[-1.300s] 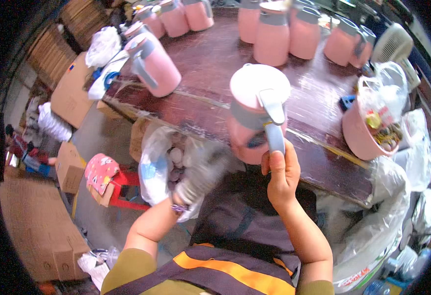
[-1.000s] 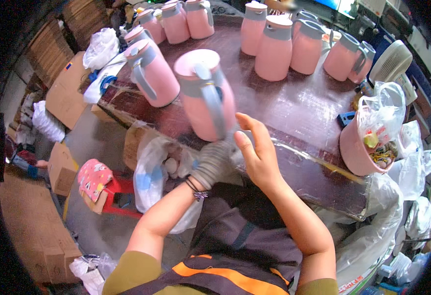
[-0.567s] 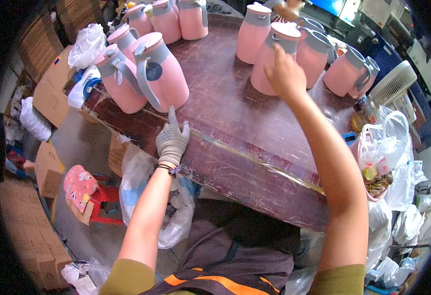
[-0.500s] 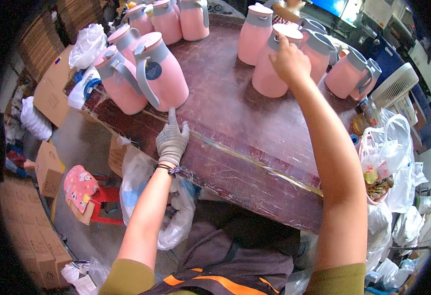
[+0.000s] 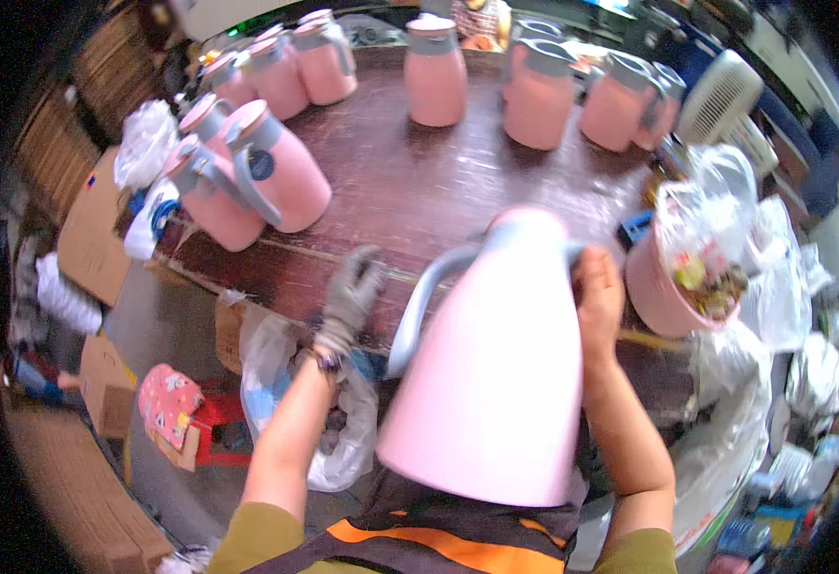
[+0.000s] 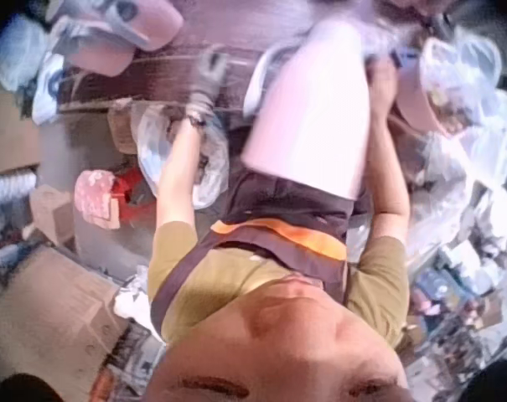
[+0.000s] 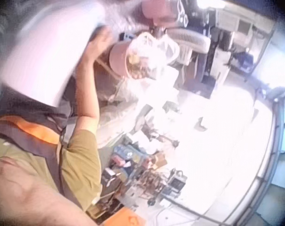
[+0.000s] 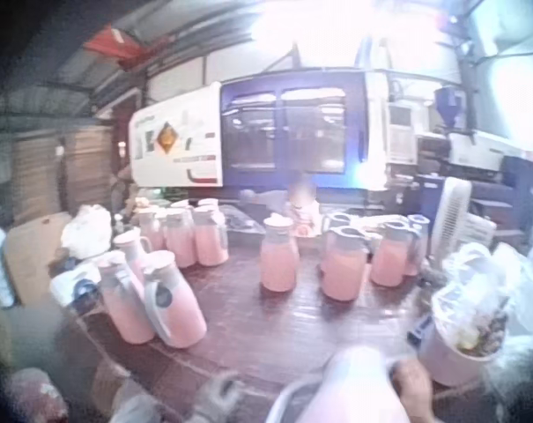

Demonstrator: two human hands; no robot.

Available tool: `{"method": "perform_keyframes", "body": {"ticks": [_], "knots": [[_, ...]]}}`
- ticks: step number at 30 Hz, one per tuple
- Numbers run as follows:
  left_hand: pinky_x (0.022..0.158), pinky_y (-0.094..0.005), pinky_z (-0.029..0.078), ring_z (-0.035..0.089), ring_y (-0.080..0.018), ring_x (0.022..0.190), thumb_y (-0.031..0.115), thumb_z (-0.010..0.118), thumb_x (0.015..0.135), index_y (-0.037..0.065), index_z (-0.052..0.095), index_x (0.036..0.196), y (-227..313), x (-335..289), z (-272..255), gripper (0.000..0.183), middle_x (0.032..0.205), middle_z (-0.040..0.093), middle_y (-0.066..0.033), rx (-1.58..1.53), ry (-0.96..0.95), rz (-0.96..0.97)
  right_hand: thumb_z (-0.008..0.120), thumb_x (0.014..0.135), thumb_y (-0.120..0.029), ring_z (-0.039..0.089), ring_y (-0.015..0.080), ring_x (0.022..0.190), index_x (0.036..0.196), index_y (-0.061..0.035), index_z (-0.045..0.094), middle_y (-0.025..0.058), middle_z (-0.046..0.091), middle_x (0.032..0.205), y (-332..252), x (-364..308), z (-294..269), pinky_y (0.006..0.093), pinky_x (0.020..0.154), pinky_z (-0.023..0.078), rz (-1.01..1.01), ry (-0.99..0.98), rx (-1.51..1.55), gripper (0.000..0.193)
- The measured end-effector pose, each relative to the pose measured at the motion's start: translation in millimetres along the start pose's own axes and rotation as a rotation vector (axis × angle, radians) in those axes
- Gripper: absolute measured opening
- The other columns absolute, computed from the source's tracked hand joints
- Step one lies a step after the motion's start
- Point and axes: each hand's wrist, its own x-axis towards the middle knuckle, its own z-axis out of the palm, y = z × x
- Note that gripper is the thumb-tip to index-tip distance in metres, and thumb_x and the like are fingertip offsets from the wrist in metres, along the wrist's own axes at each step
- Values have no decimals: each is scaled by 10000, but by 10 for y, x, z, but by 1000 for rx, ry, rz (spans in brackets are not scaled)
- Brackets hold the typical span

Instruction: The person assembles pink plastic pitchers by attaching grey handles and white lids. They pick up pitcher bodies, fit the handles, and secure the lids, placing the finished units on a wooden table. A coworker is visible in the background performing similar tasks.

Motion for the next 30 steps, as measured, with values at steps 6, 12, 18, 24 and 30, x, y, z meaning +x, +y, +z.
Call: {"method": "perform_keyframes", "body": {"ticks": [6,12,18,24,30], "knots": [[931,-376,458,576,-235,1055,115,697,797,32,482,1256,1194,-1159,840,513,1245,530,-132,-258,-244,111,558,941,-242,571,117,693,976,-38,609,36,591,768,610,-1401,-186,253,642,486,827,121,542,213],[753,-298,466,558,-149,775,297,694,857,38,582,901,1293,-1572,487,285,856,605,-51,-124,-203,125,582,916,-239,592,124,652,986,-31,617,54,609,748,412,-2018,-1151,255,599,497,816,50,123,222],[695,-250,449,546,-109,768,209,726,819,36,618,925,1182,-1771,571,230,842,607,-25,103,-329,53,570,903,-197,592,121,619,1034,0,613,43,641,765,762,-2613,-3301,252,565,474,651,706,-432,240],[675,-244,475,576,-97,746,61,720,770,30,634,948,1491,-1940,977,200,856,633,-20,180,-400,-59,710,697,-262,507,388,1199,1260,-63,543,210,556,1274,2030,-3003,-4313,429,963,427,651,592,-1200,620],[666,-254,479,585,-105,727,132,766,776,39,641,936,1469,-1990,1026,224,809,644,-24,233,-470,-74,691,749,-296,578,409,1005,1063,1,595,235,609,1096,1738,-2728,-3940,466,874,456,499,529,-1520,443]]}}
